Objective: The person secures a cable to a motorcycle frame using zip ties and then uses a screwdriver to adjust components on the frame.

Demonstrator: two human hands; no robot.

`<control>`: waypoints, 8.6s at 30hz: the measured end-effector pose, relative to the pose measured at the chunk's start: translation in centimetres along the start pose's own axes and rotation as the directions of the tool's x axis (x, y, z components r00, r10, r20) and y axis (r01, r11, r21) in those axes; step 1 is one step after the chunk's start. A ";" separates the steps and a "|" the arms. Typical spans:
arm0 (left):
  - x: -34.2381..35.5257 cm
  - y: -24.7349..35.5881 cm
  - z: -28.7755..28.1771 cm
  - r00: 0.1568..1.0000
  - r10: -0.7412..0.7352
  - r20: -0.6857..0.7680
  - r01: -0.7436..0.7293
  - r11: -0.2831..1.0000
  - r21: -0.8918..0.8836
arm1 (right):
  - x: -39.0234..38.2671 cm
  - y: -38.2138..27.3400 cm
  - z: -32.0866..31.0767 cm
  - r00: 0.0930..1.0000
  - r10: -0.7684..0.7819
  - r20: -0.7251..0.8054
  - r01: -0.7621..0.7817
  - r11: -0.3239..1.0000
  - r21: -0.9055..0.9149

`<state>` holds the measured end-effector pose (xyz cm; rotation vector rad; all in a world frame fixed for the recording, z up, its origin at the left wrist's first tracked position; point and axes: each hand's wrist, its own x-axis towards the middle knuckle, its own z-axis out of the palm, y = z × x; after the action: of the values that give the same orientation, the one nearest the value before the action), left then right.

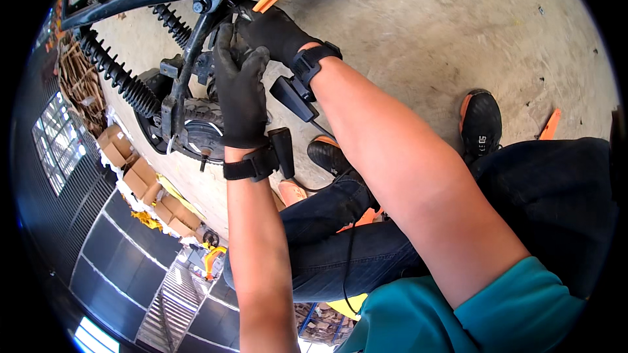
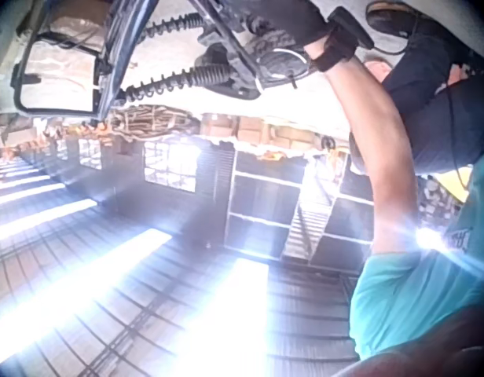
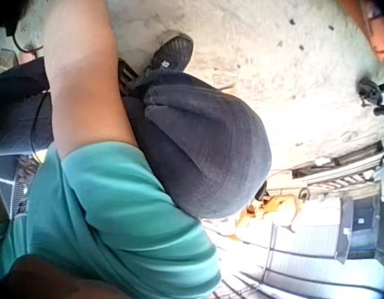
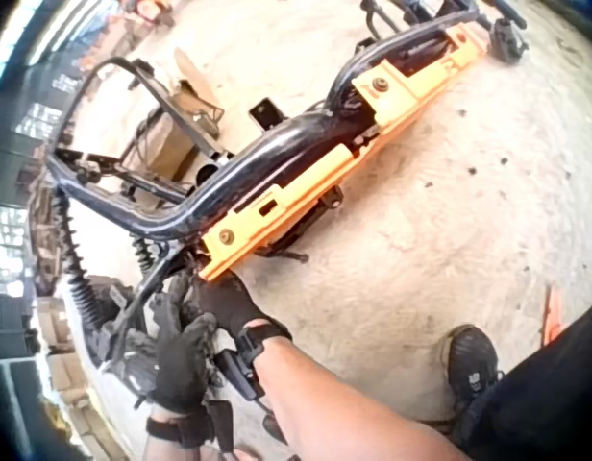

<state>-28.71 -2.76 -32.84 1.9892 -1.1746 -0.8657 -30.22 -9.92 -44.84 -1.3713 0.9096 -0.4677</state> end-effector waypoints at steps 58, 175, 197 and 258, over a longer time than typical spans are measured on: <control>2.3 -5.0 1.4 0.929 0.356 0.102 -0.352 0.764 0.541 | -1.4 2.4 0.0 0.939 -0.175 -0.296 0.197 0.979 0.049; -3.7 -4.5 -6.1 0.966 -0.081 0.247 -0.102 0.756 0.647 | -2.6 2.2 -1.7 0.995 0.082 0.062 -0.099 0.926 0.364; -4.8 -7.8 -4.9 0.988 -0.110 -0.112 0.140 0.941 0.307 | -1.2 -0.4 1.4 0.980 -0.150 0.128 0.032 0.762 0.647; 8.5 -10.2 -1.7 0.985 0.095 -0.147 -0.020 0.894 0.447 | -0.4 0.6 2.6 0.978 -0.208 -0.019 0.179 0.785 0.593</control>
<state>-19.43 -6.20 -41.85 2.3194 -1.4194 -0.4094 -28.54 -7.88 -45.50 -0.8873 0.5102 -0.8007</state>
